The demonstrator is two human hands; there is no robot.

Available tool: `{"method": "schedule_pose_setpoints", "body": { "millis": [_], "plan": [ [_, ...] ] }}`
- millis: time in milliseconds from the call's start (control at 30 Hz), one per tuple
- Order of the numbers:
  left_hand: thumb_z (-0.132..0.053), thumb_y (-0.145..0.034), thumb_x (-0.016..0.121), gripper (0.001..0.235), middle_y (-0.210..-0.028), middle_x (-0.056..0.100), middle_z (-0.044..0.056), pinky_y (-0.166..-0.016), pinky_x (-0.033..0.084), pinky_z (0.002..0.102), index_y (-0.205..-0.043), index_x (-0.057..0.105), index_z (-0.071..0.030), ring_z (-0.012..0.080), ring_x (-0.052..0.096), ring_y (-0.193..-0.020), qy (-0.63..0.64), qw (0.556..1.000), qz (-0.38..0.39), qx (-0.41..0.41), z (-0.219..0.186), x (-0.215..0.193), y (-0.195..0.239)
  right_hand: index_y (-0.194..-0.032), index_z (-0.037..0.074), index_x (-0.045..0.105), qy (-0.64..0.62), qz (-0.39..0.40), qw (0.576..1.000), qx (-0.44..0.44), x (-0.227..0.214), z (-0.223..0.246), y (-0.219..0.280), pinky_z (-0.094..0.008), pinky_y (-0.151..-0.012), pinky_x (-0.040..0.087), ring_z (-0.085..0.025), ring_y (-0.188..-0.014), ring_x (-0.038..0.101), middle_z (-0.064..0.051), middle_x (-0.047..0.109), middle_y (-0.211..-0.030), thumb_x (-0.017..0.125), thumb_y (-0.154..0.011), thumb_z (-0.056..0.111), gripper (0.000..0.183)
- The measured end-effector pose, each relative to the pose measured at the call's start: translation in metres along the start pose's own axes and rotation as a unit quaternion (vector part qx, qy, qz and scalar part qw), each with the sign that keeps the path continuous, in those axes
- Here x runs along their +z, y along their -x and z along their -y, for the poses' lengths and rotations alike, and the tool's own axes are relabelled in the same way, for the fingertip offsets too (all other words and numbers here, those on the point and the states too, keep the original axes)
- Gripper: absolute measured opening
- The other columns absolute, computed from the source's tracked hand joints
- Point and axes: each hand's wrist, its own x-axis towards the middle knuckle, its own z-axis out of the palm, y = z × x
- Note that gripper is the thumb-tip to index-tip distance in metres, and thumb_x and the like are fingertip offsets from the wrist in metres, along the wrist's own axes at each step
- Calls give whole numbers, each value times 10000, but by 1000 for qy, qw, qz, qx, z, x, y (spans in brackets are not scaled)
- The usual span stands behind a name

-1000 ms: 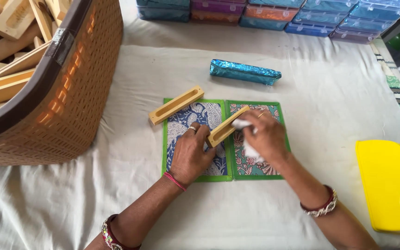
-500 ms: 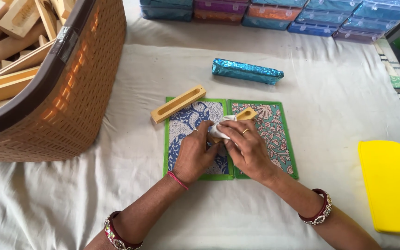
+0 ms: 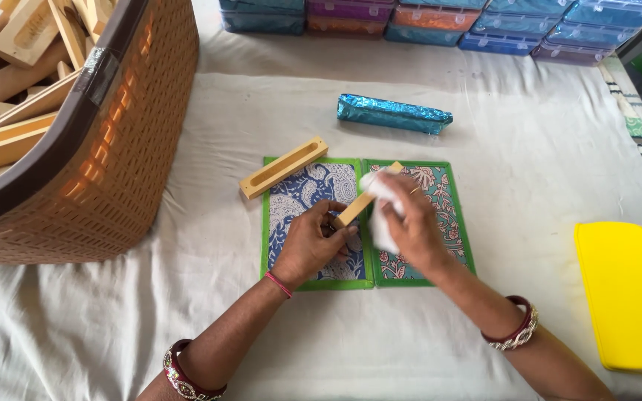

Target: The person wipes wooden drawer handles with a white cloth, then wraps each handle in blue foil paper, folding and rolling the foil around the wood to form wrapped bundles placed on the table. The person repeats the wiping and wrapping cycle for additional handles taken from a basket.

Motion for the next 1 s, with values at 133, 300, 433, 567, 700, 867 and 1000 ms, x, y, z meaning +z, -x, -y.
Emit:
{"method": "schedule_pose_setpoints", "body": {
  "millis": [133, 300, 433, 567, 700, 867, 1000],
  "plan": [
    [-184, -906, 707, 371, -883, 736, 90, -589, 675, 268, -1203, 584, 1, 128, 757, -711, 34, 999, 10, -36, 11, -1, -2, -1352, 38, 601, 1, 74, 990, -122, 4, 45, 7, -440, -1072, 524, -358, -1222, 639, -174, 628, -1323, 639, -861, -46, 499],
    [-236, -999, 634, 304, -826, 723, 94, -590, 651, 305, -1096, 662, 50, 164, 748, -681, 69, 997, 9, -29, 12, -1, -1, -1340, 53, 635, 77, 35, 995, -60, -8, 3, -6, -431, -1074, 542, -342, -1223, 650, -142, 626, -1357, 614, -893, -74, 465],
    [-273, -1023, 602, 374, -806, 699, 95, -626, 661, 297, -1190, 648, 58, 152, 742, -709, 125, 991, -25, -44, 13, -7, -5, -1330, 79, 628, 132, 22, 988, 77, -16, -18, -16, -379, -928, 585, -269, -1072, 677, -137, 620, -1343, 601, -933, -34, 414],
    [-160, -922, 673, 514, -888, 678, 68, -665, 671, 289, -1383, 499, -13, 137, 729, -761, 68, 997, -24, 6, 6, -4, -1, -1329, 54, 649, 168, 30, 985, 36, -17, -9, -18, -426, -931, 545, -307, -1120, 664, -151, 648, -1281, 594, -920, -37, 423],
    [-78, -901, 674, 523, -927, 748, 111, -688, 666, 288, -1397, 512, -36, 162, 760, -768, -2, 1000, -16, -4, -3, -2, 2, -1322, 41, 645, 159, 22, 986, -44, -5, -13, -4, -424, -1024, 542, -319, -1170, 652, -137, 645, -1297, 600, -910, -61, 426],
    [-19, -836, 689, 519, -999, 769, 178, -782, 635, 356, -1344, 583, -26, 220, 762, -864, -90, 987, -57, 123, 18, 4, 1, -1259, 66, 671, 97, 83, 985, -120, 3, 52, 9, -395, -972, 565, -299, -1110, 649, -113, 657, -1254, 667, -837, -32, 433],
    [-3, -791, 705, 559, -994, 754, 178, -822, 629, 366, -1340, 603, -21, 224, 764, -869, -114, 983, -46, 133, 15, 3, 0, -1202, 76, 700, 133, 93, 980, -112, -4, 35, 0, -363, -889, 587, -275, -1069, 680, -93, 684, -1241, 677, -805, -3, 406]
  ]
}}
